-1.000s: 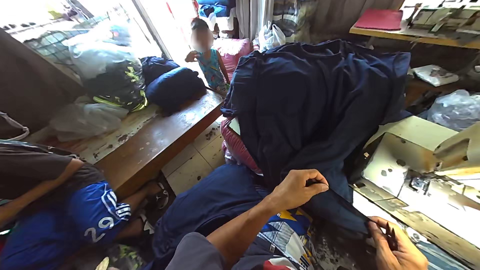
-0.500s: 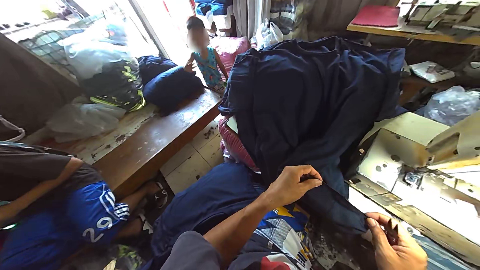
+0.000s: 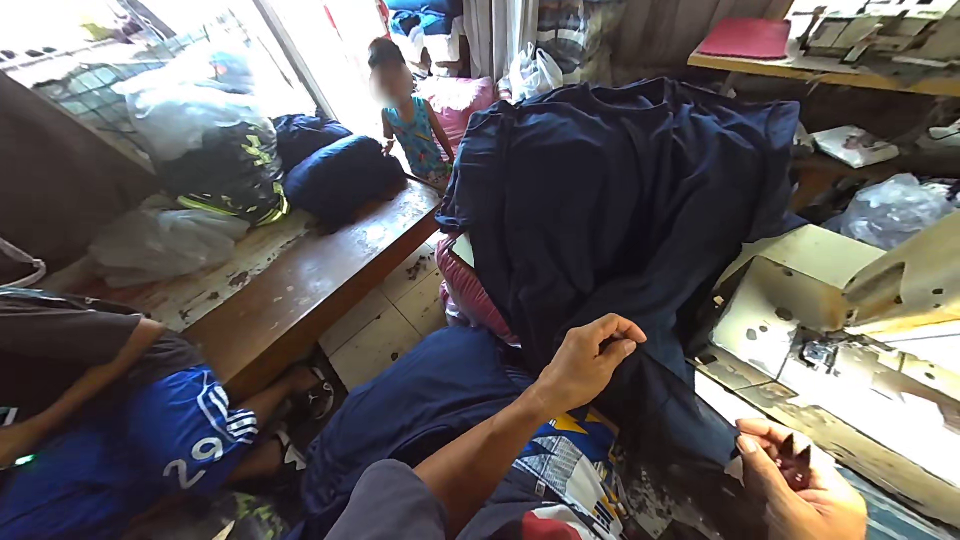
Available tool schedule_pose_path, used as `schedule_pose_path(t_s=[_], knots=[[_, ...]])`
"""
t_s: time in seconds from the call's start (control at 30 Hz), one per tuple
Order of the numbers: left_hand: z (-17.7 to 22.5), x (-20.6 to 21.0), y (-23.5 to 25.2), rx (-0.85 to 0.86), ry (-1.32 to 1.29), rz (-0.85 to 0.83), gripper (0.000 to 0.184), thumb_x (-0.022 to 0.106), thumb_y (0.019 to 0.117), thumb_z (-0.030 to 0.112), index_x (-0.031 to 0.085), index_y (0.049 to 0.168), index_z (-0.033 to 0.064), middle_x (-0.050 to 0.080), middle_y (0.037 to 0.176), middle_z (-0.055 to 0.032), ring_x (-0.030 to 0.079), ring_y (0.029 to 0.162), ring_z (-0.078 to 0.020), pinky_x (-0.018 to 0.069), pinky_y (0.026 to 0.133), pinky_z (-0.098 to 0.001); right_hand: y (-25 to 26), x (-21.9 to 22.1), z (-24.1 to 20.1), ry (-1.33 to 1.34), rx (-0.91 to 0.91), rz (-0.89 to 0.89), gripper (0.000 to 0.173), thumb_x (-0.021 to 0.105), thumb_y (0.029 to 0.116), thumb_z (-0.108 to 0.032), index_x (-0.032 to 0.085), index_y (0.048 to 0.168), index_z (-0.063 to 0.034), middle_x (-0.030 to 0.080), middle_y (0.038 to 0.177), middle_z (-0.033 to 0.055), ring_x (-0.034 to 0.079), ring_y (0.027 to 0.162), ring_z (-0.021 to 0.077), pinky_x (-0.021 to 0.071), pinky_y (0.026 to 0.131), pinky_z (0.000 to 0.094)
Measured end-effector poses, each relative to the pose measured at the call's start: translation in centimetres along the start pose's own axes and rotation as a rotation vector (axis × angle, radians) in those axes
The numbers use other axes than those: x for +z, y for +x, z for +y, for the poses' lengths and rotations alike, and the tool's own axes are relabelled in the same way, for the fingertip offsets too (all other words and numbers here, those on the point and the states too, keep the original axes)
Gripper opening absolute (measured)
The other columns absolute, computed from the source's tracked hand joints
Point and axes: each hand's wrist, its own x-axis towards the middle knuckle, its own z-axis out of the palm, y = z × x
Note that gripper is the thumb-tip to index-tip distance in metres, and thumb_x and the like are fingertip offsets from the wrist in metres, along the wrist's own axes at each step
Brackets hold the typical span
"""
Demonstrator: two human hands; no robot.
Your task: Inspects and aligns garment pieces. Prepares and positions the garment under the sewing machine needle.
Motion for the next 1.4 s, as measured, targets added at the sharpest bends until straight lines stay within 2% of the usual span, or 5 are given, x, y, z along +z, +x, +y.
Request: schedule_pose_path(t_s=[0.17, 0.23, 0.37, 0.63, 1.4], knots=[[0.0, -0.5, -0.2, 0.009, 0.025, 0.0, 0.02, 0.047, 0.1062, 0.005, 0.062, 0.118, 0.0014, 0.067, 0.101, -0.0063, 0.063, 0.086, -0.01, 0.0544, 0.078, -0.0263, 0.2, 0.5, -0.3, 0.043, 0.03, 0.016, 0.014, 0.06, 0.095, -0.003, 0.061, 0.106, -0.0109, 0.061, 0.078, -0.0094, 0.051, 0.053, -0.0001, 0.0463, 0.047, 0.0177], [-0.2, -0.6, -0.4, 0.047, 0.069, -0.014, 0.02, 0.045, 0.1062, 0.003, 0.065, 0.109, 0.0011, 0.065, 0.098, -0.0061, 0.061, 0.085, -0.0101, 0.0525, 0.076, -0.0256, 0.2, 0.8, -0.6, 0.055, 0.047, 0.02, 0.009, 0.059, 0.0985, -0.008, 0.06, 0.104, -0.0146, 0.058, 0.072, -0.01, 0.047, 0.049, -0.0002, 0.0429, 0.044, 0.0179], [-1.0, -0.5, -0.6, 0.134, 0.085, -0.051, 0.028, 0.043, 0.1017, -0.006, 0.069, 0.094, -0.0011, 0.066, 0.096, -0.009, 0.063, 0.094, -0.0153, 0.0536, 0.086, -0.0296, 0.2, 1.2, -0.9, 0.089, 0.059, 0.053, 0.007, 0.058, 0.1013, -0.01, 0.061, 0.102, -0.0161, 0.056, 0.067, -0.0104, 0.043, 0.045, 0.0005, 0.0394, 0.04, 0.0182], [-1.3, -0.6, -0.8, 0.103, 0.032, -0.076, 0.028, 0.045, 0.1012, -0.005, 0.073, 0.102, 0.0004, 0.068, 0.099, -0.0082, 0.064, 0.095, -0.0135, 0.0536, 0.085, -0.0285, -0.2, 0.9, -0.6, 0.079, 0.055, 0.046, 0.014, 0.055, 0.1007, -0.005, 0.065, 0.105, -0.0137, 0.062, 0.074, -0.0091, 0.043, 0.046, 0.0002, 0.039, 0.04, 0.0183], [-1.5, -0.3, -0.6, 0.126, 0.0, -0.078, 0.029, 0.043, 0.1017, -0.007, 0.072, 0.098, -0.0011, 0.068, 0.099, -0.0091, 0.064, 0.099, -0.0154, 0.0532, 0.09, -0.0308, 0.0, 0.8, -0.2, 0.112, 0.035, 0.06, 0.016, 0.056, 0.0999, -0.004, 0.068, 0.106, -0.0133, 0.064, 0.075, -0.0086, 0.044, 0.046, -0.0001, 0.0389, 0.04, 0.0174]])
